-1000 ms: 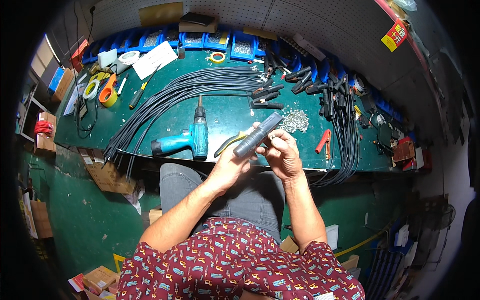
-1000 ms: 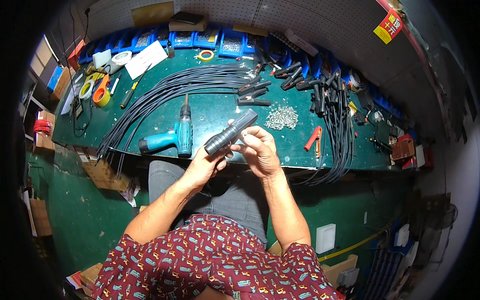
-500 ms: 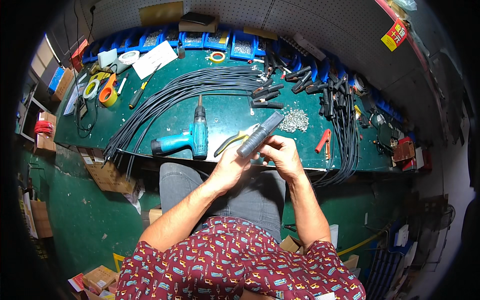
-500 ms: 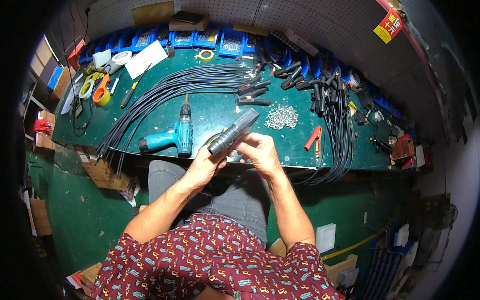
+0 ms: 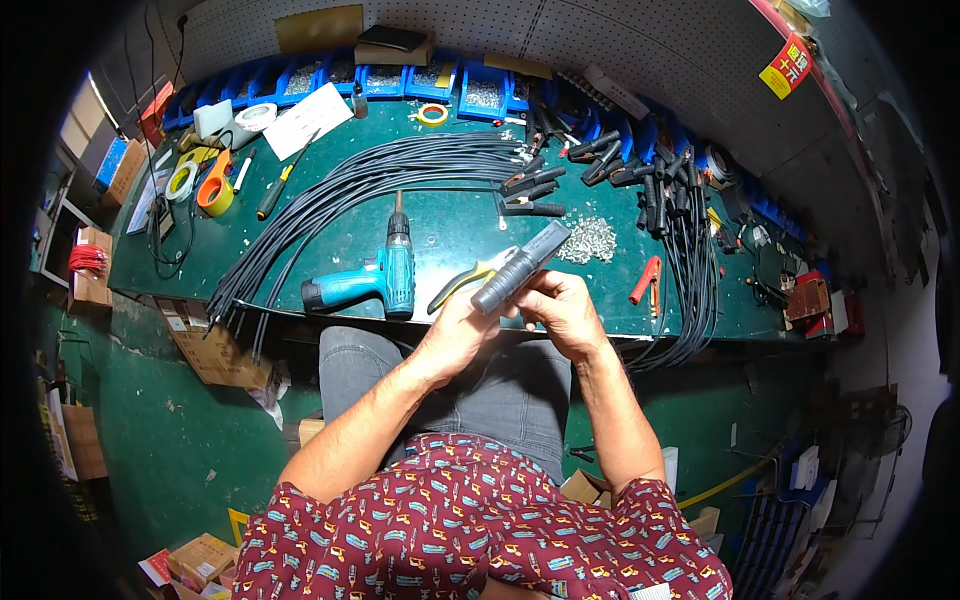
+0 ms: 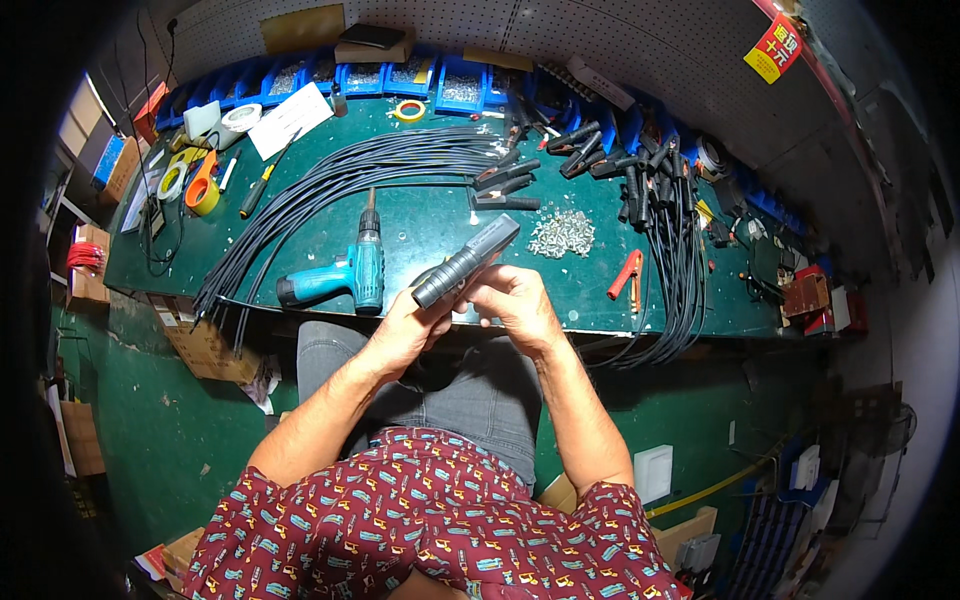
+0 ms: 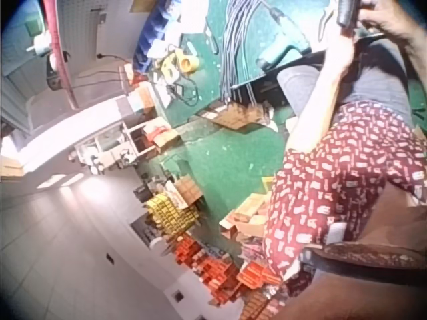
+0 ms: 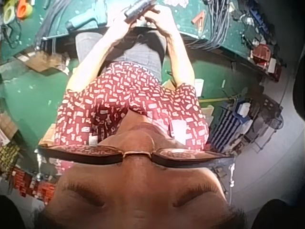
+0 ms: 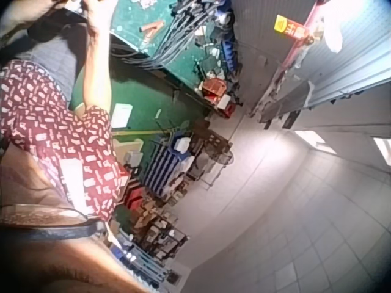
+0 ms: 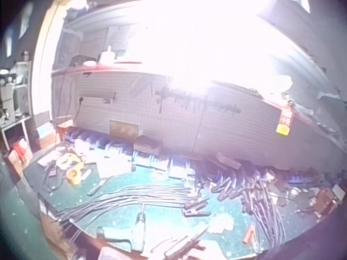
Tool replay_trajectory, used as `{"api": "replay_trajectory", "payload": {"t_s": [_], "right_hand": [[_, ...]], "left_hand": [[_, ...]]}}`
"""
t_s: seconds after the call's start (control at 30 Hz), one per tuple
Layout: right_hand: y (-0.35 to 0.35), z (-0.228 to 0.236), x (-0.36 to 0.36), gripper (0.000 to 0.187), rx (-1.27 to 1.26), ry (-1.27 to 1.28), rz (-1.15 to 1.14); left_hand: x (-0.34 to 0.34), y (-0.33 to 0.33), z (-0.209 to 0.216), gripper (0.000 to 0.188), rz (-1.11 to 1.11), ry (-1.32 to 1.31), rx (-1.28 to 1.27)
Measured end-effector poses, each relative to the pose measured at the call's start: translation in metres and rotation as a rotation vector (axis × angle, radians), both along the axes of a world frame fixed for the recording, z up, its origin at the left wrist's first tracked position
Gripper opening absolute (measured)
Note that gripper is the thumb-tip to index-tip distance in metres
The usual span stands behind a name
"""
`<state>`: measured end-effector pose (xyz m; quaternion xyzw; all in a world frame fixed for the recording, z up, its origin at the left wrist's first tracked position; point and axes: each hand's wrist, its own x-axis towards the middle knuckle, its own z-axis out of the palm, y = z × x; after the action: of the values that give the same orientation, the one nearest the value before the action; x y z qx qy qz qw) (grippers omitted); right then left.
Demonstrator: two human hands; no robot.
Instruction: The person repeatedly strips the ends of black cables with pliers, inserts metal connectors, and secures them using a power drill. Finished cables are placed on the workbench.
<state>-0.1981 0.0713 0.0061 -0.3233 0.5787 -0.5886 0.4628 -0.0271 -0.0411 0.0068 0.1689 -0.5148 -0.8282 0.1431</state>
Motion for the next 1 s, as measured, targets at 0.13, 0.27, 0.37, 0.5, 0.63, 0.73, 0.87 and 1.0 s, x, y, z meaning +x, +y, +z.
{"api": "replay_trajectory", "payload": {"t_s": [0.13, 0.27, 0.37, 0.5, 0.63, 0.73, 0.87, 1.0], "right_hand": [[0.002, -0.009, 0.0, 0.022, -0.011, -0.004, -0.026], [0.0, -0.009, 0.007, 0.023, 0.012, -0.04, -0.058], [0.002, -0.012, 0.012, 0.024, -0.018, -0.043, -0.086], [0.0, -0.017, 0.021, 0.025, -0.074, -0.106, -0.131], [0.001, -0.02, 0.026, 0.027, -0.092, -0.041, -0.163], [0.002, -0.023, 0.028, 0.025, -0.104, -0.056, -0.179], [0.008, -0.025, 0.018, 0.023, -0.12, -0.004, -0.128], [0.012, -0.025, 0.011, 0.022, -0.158, -0.164, -0.069]], "left_hand": [[0.001, 0.0, 0.003, 0.034, -0.008, -0.018, 0.019], [0.003, -0.007, -0.003, 0.04, -0.098, -0.103, 0.063], [0.001, -0.003, 0.006, 0.037, -0.056, -0.106, 0.079], [0.004, -0.005, -0.002, 0.036, -0.088, -0.138, 0.134], [0.008, -0.006, 0.0, 0.032, -0.094, -0.203, 0.19], [0.009, -0.004, -0.001, 0.032, -0.105, -0.219, 0.21], [0.008, -0.004, 0.008, 0.032, -0.139, -0.189, 0.196], [0.005, -0.001, 0.008, 0.025, -0.177, -0.106, 0.209]]}}
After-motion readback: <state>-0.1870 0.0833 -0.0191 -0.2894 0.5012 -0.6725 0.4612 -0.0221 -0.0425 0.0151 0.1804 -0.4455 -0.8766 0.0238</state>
